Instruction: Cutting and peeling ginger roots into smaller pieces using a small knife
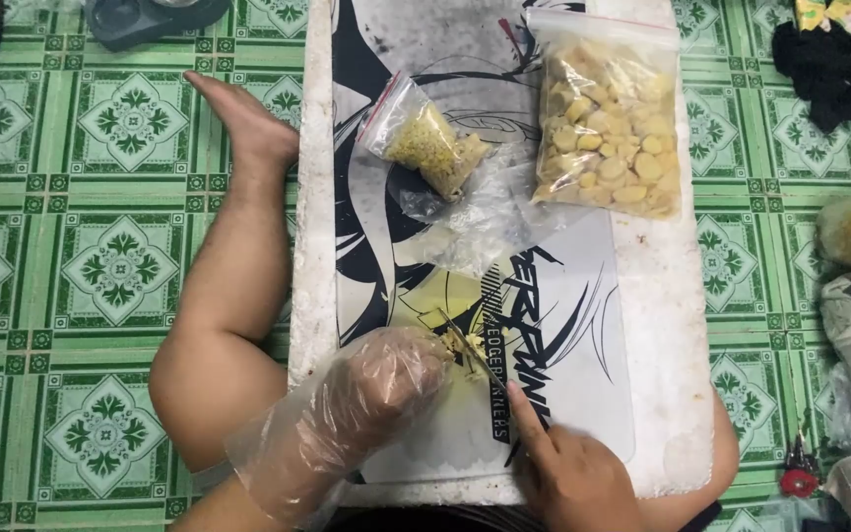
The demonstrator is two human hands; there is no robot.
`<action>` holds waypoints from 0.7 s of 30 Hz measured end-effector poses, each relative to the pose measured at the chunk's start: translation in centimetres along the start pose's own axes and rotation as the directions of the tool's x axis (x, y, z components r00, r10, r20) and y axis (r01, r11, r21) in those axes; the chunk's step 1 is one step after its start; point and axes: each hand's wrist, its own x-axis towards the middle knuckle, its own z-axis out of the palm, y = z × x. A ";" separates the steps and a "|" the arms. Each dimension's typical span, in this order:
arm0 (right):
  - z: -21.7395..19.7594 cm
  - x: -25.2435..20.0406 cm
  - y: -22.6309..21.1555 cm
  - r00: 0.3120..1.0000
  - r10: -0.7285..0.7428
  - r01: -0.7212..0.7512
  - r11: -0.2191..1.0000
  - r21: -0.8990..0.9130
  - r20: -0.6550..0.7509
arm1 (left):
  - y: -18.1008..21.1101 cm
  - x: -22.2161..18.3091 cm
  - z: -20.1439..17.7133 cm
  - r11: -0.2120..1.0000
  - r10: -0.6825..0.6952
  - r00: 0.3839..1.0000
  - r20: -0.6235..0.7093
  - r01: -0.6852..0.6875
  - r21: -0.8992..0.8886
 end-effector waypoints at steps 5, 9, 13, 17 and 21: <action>-0.3 1.0 -0.8 0.999 -0.027 0.026 0.998 -0.056 -0.022 | -0.1 -0.3 0.0 1.000 0.021 1.000 0.002 -0.022 0.015; -0.7 1.8 -1.6 0.995 -0.062 0.049 0.987 -0.152 -0.084 | -0.2 0.1 -0.2 0.999 -0.003 1.000 -0.018 0.002 -0.036; -1.0 1.4 -2.1 0.999 0.001 -0.006 0.994 -0.111 -0.044 | -0.1 0.4 -0.4 1.000 -0.009 1.000 0.028 0.010 -0.025; -1.1 0.1 -1.6 0.996 0.092 -0.093 0.995 0.044 0.020 | 0.0 0.1 -0.1 1.000 -0.008 1.000 -0.009 0.008 -0.002; -1.4 -0.7 -0.4 0.994 0.110 -0.109 0.971 0.212 0.007 | 0.7 -1.6 0.9 0.999 -0.028 1.000 -0.012 0.028 -0.021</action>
